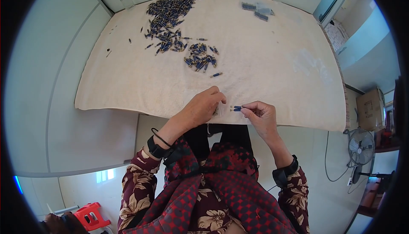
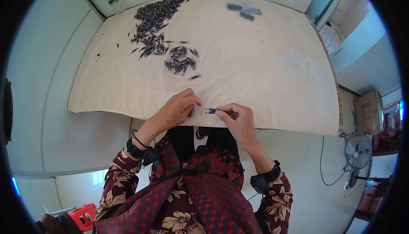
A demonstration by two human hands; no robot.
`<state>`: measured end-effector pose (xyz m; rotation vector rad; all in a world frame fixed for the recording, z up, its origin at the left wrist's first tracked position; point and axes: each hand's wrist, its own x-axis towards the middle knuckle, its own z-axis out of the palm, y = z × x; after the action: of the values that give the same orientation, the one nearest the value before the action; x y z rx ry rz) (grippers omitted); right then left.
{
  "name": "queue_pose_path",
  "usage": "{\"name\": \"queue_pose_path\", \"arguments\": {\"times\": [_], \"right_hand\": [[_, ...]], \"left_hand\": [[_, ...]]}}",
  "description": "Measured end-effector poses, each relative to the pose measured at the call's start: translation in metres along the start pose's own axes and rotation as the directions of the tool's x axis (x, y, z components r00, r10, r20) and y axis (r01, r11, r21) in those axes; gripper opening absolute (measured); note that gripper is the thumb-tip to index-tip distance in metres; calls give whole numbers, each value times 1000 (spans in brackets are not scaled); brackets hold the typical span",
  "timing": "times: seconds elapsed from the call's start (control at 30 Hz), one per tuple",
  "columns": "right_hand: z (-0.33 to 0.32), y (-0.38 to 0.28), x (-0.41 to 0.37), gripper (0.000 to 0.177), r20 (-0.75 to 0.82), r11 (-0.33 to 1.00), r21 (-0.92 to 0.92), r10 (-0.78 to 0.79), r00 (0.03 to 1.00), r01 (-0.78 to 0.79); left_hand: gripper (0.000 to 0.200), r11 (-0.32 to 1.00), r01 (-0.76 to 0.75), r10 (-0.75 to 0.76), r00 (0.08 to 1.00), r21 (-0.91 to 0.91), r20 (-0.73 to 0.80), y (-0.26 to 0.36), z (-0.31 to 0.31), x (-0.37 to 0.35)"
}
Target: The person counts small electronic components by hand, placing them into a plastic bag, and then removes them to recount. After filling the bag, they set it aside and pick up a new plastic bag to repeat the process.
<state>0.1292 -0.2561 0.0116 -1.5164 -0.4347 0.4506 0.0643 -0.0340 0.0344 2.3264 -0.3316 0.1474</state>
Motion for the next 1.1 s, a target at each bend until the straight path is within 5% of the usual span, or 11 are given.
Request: {"name": "queue_pose_path", "arguments": {"times": [1.1], "right_hand": [[44, -1, 20, 5, -92, 963, -252, -126, 988, 99]], "left_hand": [[15, 978, -90, 33, 958, -189, -283, -12, 14, -15]]}}
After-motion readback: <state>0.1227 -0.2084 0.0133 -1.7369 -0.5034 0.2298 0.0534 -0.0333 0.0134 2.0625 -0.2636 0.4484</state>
